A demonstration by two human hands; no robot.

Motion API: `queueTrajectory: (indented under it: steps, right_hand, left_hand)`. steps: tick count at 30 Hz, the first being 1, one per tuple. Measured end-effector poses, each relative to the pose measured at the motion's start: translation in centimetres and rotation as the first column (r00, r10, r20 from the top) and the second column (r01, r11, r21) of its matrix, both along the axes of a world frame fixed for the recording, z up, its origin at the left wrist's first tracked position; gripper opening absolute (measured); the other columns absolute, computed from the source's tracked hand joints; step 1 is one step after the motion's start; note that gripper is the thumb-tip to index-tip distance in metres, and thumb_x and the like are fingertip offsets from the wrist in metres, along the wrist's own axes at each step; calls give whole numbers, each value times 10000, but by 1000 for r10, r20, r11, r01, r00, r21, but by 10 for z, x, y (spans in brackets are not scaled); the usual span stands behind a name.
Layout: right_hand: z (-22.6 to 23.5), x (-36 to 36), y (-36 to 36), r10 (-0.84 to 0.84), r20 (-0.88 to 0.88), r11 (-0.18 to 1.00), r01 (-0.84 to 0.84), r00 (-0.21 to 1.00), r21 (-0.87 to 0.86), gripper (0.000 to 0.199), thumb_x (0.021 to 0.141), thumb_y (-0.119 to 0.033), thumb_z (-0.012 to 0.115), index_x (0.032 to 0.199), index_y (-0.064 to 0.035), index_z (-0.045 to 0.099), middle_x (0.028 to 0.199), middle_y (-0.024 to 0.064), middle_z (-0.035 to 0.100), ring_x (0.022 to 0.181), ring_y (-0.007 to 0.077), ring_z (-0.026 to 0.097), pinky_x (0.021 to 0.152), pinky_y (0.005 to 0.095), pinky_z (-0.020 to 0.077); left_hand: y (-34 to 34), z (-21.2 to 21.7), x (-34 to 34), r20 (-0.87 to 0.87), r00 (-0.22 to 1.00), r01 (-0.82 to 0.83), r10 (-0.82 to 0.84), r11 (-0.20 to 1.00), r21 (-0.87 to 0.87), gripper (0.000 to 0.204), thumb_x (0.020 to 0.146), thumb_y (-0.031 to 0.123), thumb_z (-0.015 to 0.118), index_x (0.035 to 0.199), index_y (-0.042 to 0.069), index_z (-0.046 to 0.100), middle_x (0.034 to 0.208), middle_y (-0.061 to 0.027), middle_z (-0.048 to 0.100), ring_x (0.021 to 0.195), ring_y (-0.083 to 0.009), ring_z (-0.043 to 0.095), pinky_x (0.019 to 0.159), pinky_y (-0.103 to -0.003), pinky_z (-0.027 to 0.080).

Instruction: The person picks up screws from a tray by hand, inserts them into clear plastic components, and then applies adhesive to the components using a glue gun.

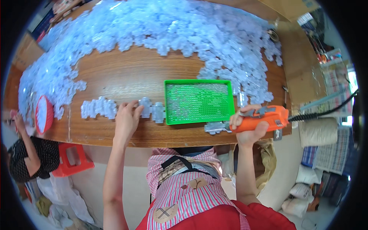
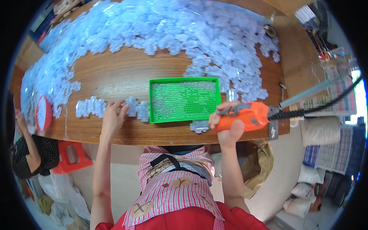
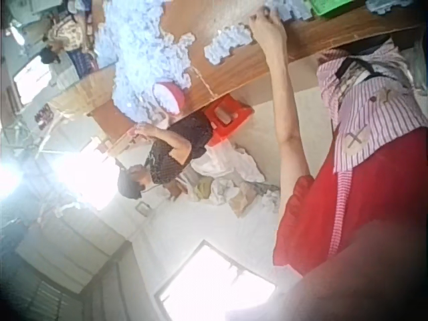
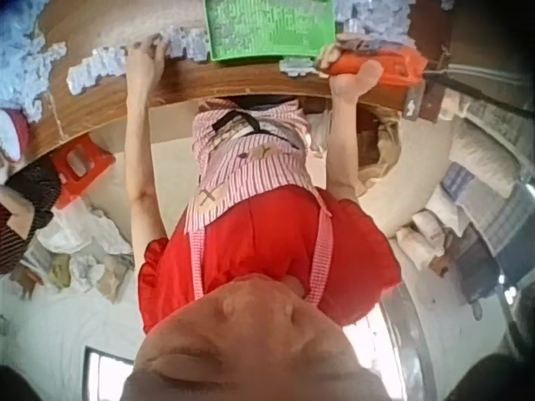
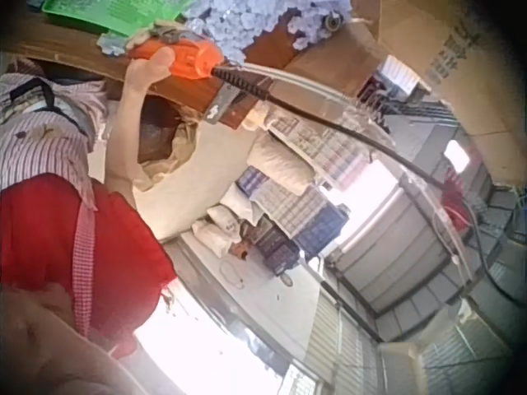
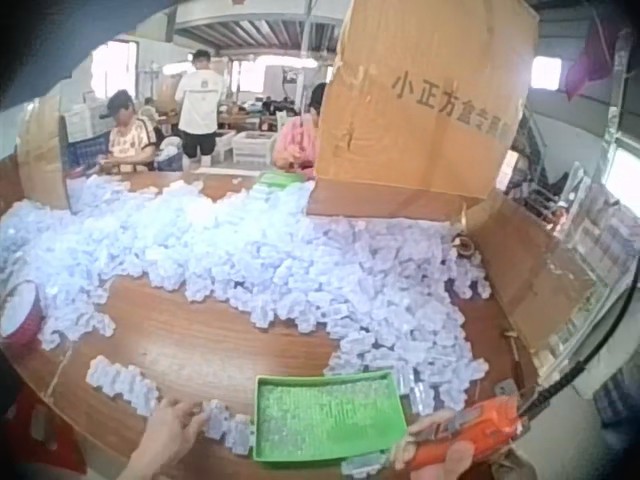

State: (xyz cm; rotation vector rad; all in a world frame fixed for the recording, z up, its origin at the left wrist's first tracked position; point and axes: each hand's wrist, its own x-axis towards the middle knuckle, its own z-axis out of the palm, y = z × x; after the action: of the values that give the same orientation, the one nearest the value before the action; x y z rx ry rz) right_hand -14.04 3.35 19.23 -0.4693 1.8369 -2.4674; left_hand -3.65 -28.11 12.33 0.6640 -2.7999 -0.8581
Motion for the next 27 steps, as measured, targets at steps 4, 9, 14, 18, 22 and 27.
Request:
queueTrajectory:
  steps: [4,9,14,18,22,27]
  right_hand:
    - [5,-2,8,-30,-3,997,30,1000,-68,761,713,-678,622,940,36,492,590,53,510,468,150,492,458,273,423]
    - [0,-2,3,-19,5,994,19,1000,-107,740,727,-659,623,940,38,497,592,46,520,477,141,500,455,266,425]
    - [2,3,-1,-17,-28,994,14,999,-112,727,741,-649,615,937,40,495,587,43,513,479,133,499,449,253,415]
    - [-1,3,5,-28,-18,995,26,999,-100,735,739,-659,608,939,39,494,583,46,511,487,135,502,452,247,413]
    - [-2,1,8,-29,-3,996,29,1000,-82,747,738,-675,595,935,37,492,582,48,510,485,138,500,454,256,418]
    - [1,4,1,-7,-5,997,7,1000,-82,754,736,-682,591,936,37,492,588,52,508,479,144,496,463,272,425]
  left_hand:
    - [57,36,-11,-134,991,-42,15,980,-195,192,845,160,608,1002,49,622,934,-166,578,853,-333,577,712,-419,471]
    - [155,36,-19,-380,813,424,-441,896,-131,138,722,152,699,834,101,637,827,-72,538,807,-249,522,693,-369,454]
    - [203,-1,-26,-271,782,515,-562,826,-228,383,703,241,702,1042,86,611,939,-49,534,900,-225,501,766,-353,424]
    - [199,-6,-17,-160,757,529,-633,738,-418,404,696,220,690,1043,44,583,1005,-67,543,961,-232,506,808,-350,413]
    - [189,5,2,-92,783,564,-615,764,-312,307,772,211,611,991,7,547,1184,-132,532,1057,-248,502,873,-346,401]
    - [186,10,6,-128,877,477,-463,870,124,456,760,234,695,1082,-2,472,977,-187,587,910,-353,547,756,-390,454]
